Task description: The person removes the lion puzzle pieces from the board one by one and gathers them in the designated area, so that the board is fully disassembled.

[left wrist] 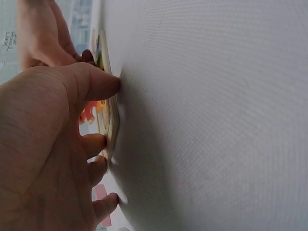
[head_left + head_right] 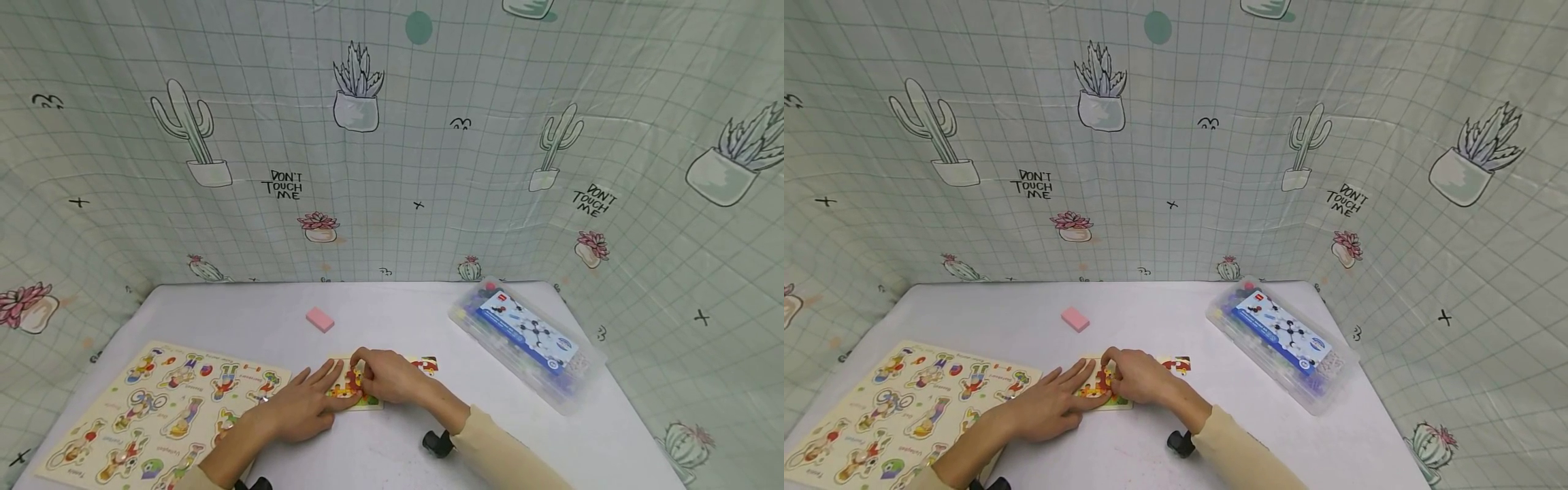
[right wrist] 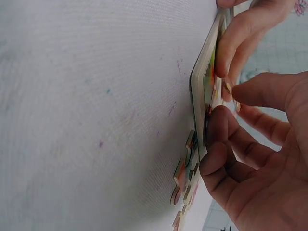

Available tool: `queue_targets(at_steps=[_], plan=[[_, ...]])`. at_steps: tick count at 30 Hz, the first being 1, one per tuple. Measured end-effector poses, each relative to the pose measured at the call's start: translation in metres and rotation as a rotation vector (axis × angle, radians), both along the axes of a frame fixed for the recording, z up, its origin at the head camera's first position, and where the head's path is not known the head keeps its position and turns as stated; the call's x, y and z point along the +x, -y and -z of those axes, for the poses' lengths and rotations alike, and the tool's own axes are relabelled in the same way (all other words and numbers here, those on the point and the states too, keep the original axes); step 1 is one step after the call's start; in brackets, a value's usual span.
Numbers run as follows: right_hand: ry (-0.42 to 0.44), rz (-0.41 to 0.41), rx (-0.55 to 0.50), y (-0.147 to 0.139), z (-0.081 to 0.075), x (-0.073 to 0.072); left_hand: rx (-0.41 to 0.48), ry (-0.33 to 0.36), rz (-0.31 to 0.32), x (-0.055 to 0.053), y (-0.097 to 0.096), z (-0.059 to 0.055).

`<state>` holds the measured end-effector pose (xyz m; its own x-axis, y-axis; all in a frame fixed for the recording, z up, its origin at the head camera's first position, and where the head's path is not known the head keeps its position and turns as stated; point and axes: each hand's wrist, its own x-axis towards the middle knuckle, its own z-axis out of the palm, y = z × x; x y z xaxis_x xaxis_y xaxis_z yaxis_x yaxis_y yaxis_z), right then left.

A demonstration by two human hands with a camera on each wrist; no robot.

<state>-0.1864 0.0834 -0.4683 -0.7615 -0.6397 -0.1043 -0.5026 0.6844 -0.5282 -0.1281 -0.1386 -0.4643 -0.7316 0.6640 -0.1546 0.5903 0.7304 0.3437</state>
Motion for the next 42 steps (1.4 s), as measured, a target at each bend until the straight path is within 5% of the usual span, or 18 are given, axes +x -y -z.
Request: queue_targets(at_steps=[22,42], plan=[[0.017,0.077,-0.151,0.0007,0.0031,-0.0006,0.011,-0.022,0.008,0.0007,-0.0009,0.0029],[0.051,0.061,-0.192,0.0025,-0.0011,0.0017,-0.002,0.005,-0.014,0.0013,-0.0010,0.0009]])
